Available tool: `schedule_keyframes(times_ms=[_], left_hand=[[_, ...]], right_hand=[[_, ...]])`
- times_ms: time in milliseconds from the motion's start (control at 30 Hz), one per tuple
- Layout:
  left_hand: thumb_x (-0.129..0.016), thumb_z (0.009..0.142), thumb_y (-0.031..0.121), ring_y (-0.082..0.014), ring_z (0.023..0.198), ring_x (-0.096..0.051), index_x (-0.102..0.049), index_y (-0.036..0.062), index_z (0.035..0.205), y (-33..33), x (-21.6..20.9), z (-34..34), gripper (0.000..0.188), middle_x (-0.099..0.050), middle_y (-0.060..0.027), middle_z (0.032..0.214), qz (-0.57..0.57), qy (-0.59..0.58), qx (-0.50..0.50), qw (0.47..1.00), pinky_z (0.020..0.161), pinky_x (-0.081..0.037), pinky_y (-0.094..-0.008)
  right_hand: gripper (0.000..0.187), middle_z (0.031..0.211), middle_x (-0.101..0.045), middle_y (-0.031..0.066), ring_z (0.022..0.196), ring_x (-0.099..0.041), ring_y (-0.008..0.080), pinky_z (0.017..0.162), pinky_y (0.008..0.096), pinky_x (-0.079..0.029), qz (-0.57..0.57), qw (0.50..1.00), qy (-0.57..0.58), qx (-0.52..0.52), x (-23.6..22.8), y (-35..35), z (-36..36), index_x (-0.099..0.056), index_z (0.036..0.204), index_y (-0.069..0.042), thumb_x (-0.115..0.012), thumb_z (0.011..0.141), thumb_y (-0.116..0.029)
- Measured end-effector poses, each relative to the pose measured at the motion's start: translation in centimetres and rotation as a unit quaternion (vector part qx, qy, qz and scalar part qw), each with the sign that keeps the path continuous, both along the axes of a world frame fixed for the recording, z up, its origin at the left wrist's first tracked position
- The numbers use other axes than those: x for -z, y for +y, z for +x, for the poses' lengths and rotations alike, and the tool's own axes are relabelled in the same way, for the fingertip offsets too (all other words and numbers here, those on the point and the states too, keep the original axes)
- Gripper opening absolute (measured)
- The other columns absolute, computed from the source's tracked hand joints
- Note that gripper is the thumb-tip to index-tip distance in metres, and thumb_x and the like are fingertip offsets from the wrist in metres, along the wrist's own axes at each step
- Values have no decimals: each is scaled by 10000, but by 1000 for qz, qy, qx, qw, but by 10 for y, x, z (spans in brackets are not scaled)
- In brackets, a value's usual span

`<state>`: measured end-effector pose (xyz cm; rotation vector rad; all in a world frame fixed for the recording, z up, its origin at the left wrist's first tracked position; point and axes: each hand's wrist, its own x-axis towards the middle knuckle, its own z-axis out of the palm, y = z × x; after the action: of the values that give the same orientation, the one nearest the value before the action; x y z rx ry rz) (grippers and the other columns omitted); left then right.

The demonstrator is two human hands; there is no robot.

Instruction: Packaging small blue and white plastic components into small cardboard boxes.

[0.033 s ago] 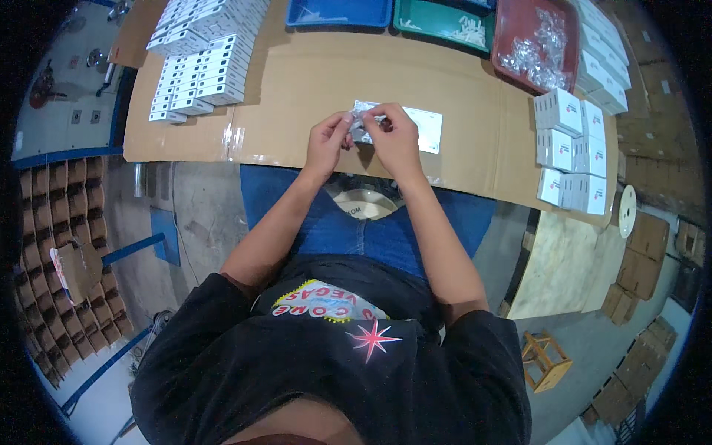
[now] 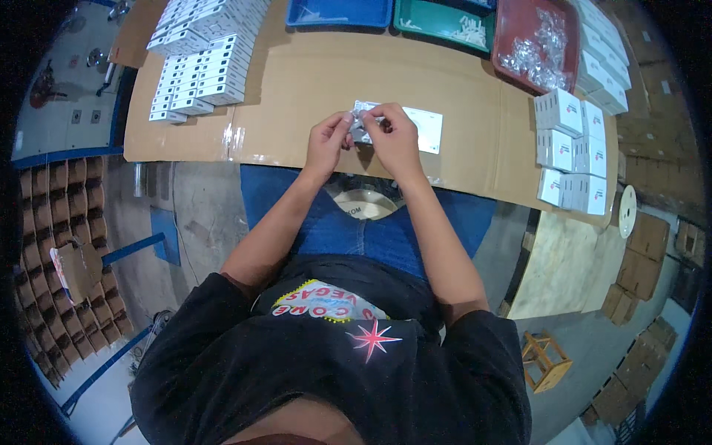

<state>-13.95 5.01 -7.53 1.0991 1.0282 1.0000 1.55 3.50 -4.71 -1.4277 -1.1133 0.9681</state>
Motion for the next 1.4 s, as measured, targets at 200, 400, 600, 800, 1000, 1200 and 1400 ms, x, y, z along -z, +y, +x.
schedule_keyframes(times_ms=[200, 400, 600, 800, 1000, 1200, 1400], left_hand=[[-525, 1085, 292, -53, 656, -548, -713, 30, 1172, 3, -4, -3, 334, -617, 26, 765, -4, -24, -1, 1000, 593, -427, -217], [-502, 1094, 305, -51, 646, -538, -713, 28, 1174, 3, -6, 0, 358, -617, 26, 760, -1, -17, -5, 1000, 595, -428, -213], [-577, 1062, 238, -50, 688, -548, -710, 32, 1176, 2, -8, 0, 270, -649, 14, 833, -14, -27, 9, 1000, 606, -436, -216], [-657, 1020, 179, -63, 781, -608, -701, 23, 1182, 0, -13, 5, 230, -709, -18, 938, -11, -21, 5, 1000, 644, -476, -222], [-664, 1016, 172, -84, 849, -657, -679, 20, 1200, 2, -10, 2, 239, -733, -43, 978, -6, -15, -12, 1000, 667, -502, -231], [-662, 1016, 144, -39, 662, -541, -689, 11, 1148, 1, -19, 10, 189, -721, -17, 918, -17, -14, -29, 999, 587, -442, -204], [-632, 1034, 159, -32, 666, -549, -683, 7, 1134, -1, -22, 8, 190, -725, -23, 915, -28, 18, -42, 999, 579, -438, -203]], right_hand=[[116, 933, -638, 17, 718, -521, 71, 641, 234, -435, 4, 994, -75, -81, -11, -1, 11, -727, 975, -30, -773, 896, -101], [135, 902, -638, 23, 707, -535, 86, 632, 254, -443, 12, 995, 10, -97, -5, 1, 19, -727, 974, -27, -779, 882, -111], [115, 804, -662, 6, 666, -534, 57, 596, 241, -438, -60, 994, 2, -95, -8, -1, 27, -720, 975, -30, -764, 901, -105], [128, 816, -661, -13, 663, -520, 31, 579, 212, -418, -50, 996, 31, -60, -7, 0, 31, -697, 991, -16, -767, 901, -75], [183, 895, -678, 7, 702, -550, 42, 616, 207, -446, -23, 997, 45, -59, -13, 7, 28, -676, 1050, -9, -767, 903, -68], [186, 923, -705, 39, 724, -583, 68, 666, 241, -490, 31, 999, 20, -38, -11, 60, 53, -684, 1068, -7, -735, 935, -127], [208, 905, -737, 87, 719, -650, 159, 697, 306, -520, 60, 977, -193, -70, -42, 148, 43, -704, 1069, -37, -703, 930, -192]])
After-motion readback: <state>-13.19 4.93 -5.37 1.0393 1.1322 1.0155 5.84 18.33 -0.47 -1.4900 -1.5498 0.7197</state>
